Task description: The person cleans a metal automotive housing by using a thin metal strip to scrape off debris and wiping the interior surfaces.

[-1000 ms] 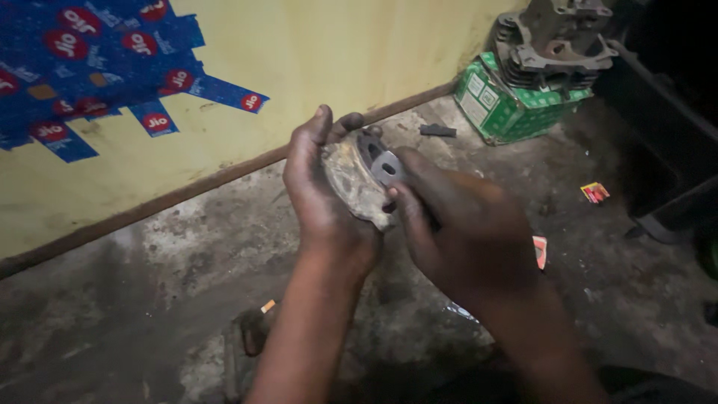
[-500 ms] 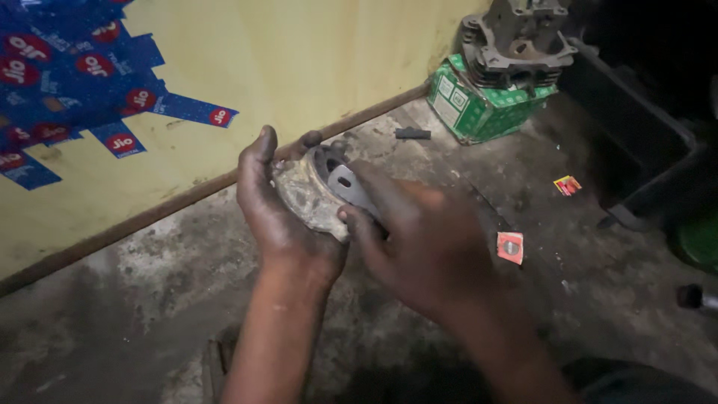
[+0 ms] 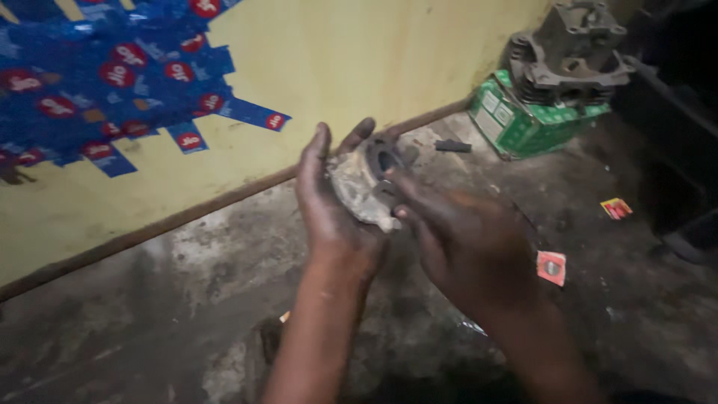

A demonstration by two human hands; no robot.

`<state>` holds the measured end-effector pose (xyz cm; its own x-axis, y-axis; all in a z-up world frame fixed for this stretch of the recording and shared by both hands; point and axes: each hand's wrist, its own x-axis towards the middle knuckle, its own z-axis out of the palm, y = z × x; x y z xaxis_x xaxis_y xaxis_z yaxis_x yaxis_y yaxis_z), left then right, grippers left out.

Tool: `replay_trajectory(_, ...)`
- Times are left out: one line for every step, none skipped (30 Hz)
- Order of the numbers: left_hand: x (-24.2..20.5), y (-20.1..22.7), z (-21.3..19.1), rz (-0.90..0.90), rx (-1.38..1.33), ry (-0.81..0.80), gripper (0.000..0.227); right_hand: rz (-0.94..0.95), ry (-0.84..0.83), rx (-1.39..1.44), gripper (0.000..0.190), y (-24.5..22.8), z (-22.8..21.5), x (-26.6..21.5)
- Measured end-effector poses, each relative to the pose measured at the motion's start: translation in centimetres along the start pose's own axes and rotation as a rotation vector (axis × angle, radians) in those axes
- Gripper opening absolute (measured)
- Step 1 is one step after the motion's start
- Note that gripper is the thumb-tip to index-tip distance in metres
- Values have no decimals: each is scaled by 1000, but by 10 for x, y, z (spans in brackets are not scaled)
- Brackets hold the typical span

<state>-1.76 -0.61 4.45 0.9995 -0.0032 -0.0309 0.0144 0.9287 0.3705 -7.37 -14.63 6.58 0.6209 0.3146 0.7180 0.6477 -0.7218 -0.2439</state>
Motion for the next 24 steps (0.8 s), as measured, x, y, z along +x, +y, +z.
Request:
replay_trajectory(-1, 0, 0, -3, -3, -53, 64, 35, -12, -26, 44, -1, 1, -1)
replay_trajectory(-2, 0, 1, -7, -6, -107, 67, 71, -24, -52, 43, -2, 3, -2)
replay_trajectory(-3, 0, 0, -13, -9, -157, 71, 86, -21, -52, 45, -3, 6, -5)
replay_trajectory(-4, 0, 0, -5, -32, -170, 72, 102, -17, -52, 47, -5, 9, -7)
replay_trajectory(-5, 1, 0, 1, -54, -182, 74, 121, -14, -52, 50, -7, 11, -10)
replay_trajectory(-6, 2, 0, 7, -76, -194, 76, 106, -61, -22, 49, -8, 11, -12)
replay_trajectory(-7, 4, 0, 10, -51, -132, 75, 87, -107, 11, 48, -9, 11, -13)
replay_trajectory(-8, 6, 0, 13, -27, -70, 74, 67, -153, 44, 48, -11, 10, -13)
replay_trajectory(-9, 8, 1, 16, -1, -8, 73, 57, -154, 53, 49, -13, 10, -13)
replay_trajectory(-9, 10, 1, 34, 8, -19, 72, 46, -156, 62, 50, -14, 10, -12)
replay_trajectory(-9, 11, 1, 47, 18, -33, 70, 39, -156, 68, 51, -16, 10, -11)
replay_trajectory(-9, 12, 1, 60, 28, -46, 69, 54, -147, 75, 50, -18, 11, -10)
replay_trajectory(-8, 11, 0, 66, 9, -18, 66, 71, -141, 80, 49, -20, 12, -10)
replay_trajectory(-7, 9, -1, 72, -9, 10, 63, 87, -135, 85, 48, -22, 13, -10)
replay_trajectory(-6, 8, -2, 79, -30, 38, 59, 83, -124, 70, 46, -22, 14, -9)
replay_trajectory(-4, 6, -3, 84, -77, 32, 56, 78, -114, 55, 44, -22, 15, -9)
replay_trajectory(-2, 6, -5, 92, -123, 29, 53, 72, -104, 44, 42, -23, 16, -8)
replay_trajectory(-1, 7, -7, 101, -168, 25, 50, 97, -86, 29, 41, -24, 17, -8)
replay_trajectory(0, 7, -9, 124, -164, -28, 47, 116, -68, 16, 40, -23, 17, -7)
replay_trajectory(0, 8, -11, 148, -159, -80, 44, 136, -51, 2, 39, -24, 17, -7)
replay_trajectory(0, 8, -13, 168, -155, -133, 41, 135, -70, -1, 39, -24, 17, -6)
replay_trajectory(0, 9, -15, 177, -158, -176, 42, 134, -88, -5, 38, -24, 17, -7)
replay_trajectory(0, 8, -17, 181, -161, -222, 42, 137, -104, -12, 37, -25, 18, -8)
replay_trajectory(-1, 8, -18, 185, -164, -269, 42, 150, -93, -14, 38, -27, 19, -9)
